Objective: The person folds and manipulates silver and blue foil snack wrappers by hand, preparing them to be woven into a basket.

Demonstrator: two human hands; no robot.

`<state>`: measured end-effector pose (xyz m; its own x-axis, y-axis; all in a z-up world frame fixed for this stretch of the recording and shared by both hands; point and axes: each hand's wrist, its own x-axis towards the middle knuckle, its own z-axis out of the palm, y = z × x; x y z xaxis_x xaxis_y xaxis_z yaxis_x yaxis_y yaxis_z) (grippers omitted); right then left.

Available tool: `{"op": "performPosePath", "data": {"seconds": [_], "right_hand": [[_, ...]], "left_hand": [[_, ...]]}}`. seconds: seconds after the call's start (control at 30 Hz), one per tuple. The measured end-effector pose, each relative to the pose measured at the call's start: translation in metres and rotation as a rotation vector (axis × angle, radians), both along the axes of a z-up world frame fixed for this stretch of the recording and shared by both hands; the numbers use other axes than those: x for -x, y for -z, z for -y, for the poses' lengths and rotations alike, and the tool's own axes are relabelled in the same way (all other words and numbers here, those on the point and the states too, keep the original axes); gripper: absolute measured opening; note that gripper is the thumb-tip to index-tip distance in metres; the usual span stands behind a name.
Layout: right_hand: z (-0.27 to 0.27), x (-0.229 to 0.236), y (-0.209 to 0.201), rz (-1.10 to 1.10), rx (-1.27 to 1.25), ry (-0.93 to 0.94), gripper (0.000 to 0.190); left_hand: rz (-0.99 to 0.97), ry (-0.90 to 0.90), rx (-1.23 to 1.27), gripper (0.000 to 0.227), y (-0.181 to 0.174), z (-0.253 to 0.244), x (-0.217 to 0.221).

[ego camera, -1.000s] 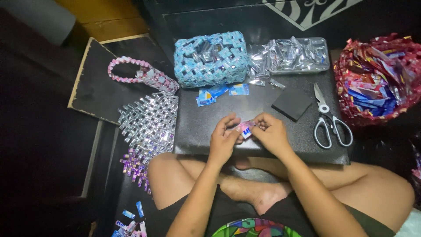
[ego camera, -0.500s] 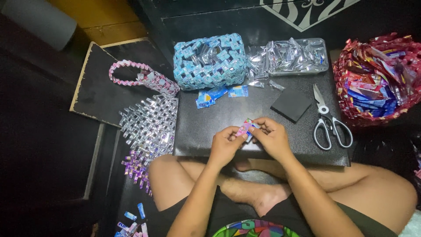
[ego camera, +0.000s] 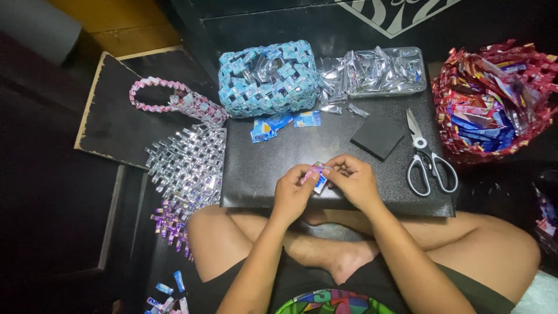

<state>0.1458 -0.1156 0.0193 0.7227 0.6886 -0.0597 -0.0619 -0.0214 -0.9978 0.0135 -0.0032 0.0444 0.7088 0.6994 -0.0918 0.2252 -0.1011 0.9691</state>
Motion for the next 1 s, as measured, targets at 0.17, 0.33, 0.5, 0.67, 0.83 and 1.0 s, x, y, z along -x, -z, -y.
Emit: {"op": "performPosePath", "data": {"seconds": [0.17,0.33,0.5,0.67,0.83,1.0], "right_hand": [[-0.001,0.002,-0.006,0.025,0.044,0.010,0.009],[0.002,-0.001,0.004,0.060,0.038,-0.024,0.007],[0.002,-0.003,0.004,0.050,0.027,-0.071,0.010],[0.007,-0.010,0.009,0.124,0.005,-0.199,0.028],[0.005,-0.010,0.009,0.171,-0.021,-0.253,0.039],[0.005,-0.004,-0.019,0.216,0.078,-0.163,0.028]], "left_hand": [[0.059,0.020,0.233,0.031,0.011,-0.010,0.001],[0.029,0.007,0.223,0.015,0.012,-0.010,0.001],[-0.015,-0.066,0.098,0.039,0.021,-0.007,0.000],[0.008,-0.048,0.119,0.041,0.015,-0.005,-0.001],[0.012,-0.031,0.117,0.041,0.018,-0.005,-0.001],[0.002,0.018,0.057,0.039,0.013,0.001,0.000]]}}
